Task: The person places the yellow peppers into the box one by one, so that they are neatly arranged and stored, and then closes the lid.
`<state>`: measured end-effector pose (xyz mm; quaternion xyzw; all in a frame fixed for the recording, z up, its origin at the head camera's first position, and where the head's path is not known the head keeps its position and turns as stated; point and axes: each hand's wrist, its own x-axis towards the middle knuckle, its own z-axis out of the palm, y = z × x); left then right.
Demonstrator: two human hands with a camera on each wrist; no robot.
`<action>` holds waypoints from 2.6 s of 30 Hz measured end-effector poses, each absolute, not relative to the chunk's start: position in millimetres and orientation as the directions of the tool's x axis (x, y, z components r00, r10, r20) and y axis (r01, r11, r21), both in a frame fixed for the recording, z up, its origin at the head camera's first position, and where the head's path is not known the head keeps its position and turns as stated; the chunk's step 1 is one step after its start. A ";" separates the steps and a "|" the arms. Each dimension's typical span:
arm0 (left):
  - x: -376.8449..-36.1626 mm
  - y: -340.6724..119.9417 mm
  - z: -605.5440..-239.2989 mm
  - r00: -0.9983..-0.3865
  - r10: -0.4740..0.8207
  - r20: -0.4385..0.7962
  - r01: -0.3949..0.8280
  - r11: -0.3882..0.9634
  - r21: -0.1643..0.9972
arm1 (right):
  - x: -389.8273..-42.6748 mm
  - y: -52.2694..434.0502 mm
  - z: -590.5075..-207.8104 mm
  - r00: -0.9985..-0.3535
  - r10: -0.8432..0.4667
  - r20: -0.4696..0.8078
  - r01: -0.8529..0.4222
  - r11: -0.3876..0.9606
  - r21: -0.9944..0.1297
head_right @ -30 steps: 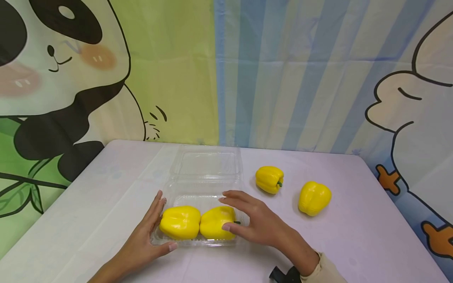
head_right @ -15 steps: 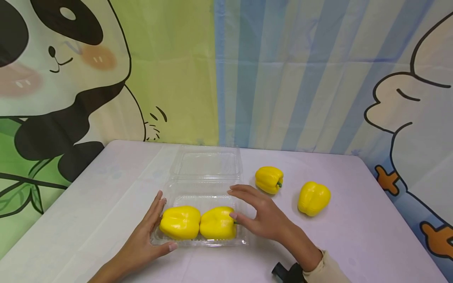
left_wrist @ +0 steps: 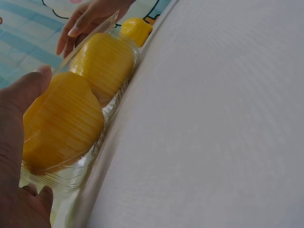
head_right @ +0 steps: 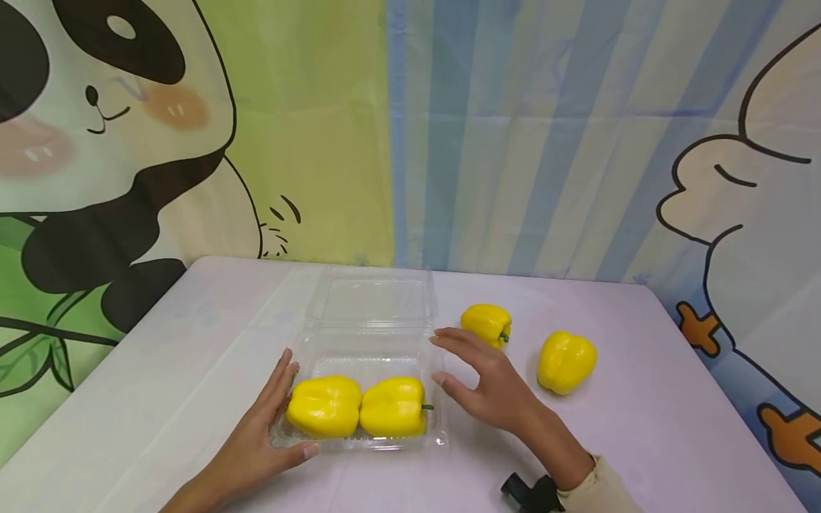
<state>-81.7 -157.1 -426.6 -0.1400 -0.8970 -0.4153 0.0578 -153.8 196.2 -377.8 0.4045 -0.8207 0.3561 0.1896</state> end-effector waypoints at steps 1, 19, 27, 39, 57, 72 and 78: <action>-81.4 -157.0 -426.4 -0.954 0.205 0.218 0.299 0.618 0.727 | -155.0 198.4 -378.0 -0.608 -0.520 0.599 -0.793 0.426 -0.435; -81.5 -156.4 -426.0 -0.954 0.205 0.220 0.300 0.624 0.721 | -174.8 229.9 -386.3 -0.743 -0.328 0.583 -0.640 0.603 -0.476; -81.2 -157.0 -426.6 -0.948 0.212 0.236 0.317 0.618 0.719 | -182.9 239.3 -394.5 -0.838 -0.264 0.478 -0.515 0.673 -0.531; -81.1 -156.0 -424.0 -0.954 0.206 0.216 0.298 0.626 0.721 | -188.7 244.0 -400.6 -0.916 -0.227 0.330 -0.381 0.747 -0.545; -81.6 -156.2 -425.3 -0.950 0.209 0.231 0.312 0.629 0.712 | -192.2 242.6 -397.1 -0.933 -0.220 0.283 -0.347 0.752 -0.560; -81.4 -157.0 -426.2 -0.947 0.207 0.244 0.320 0.629 0.708 | -195.8 241.5 -396.2 -0.938 -0.183 0.296 -0.326 0.757 -0.566; -81.6 -156.4 -425.6 -0.947 0.209 0.245 0.322 0.629 0.708 | -195.7 243.2 -397.0 -0.932 -0.176 0.316 -0.337 0.742 -0.579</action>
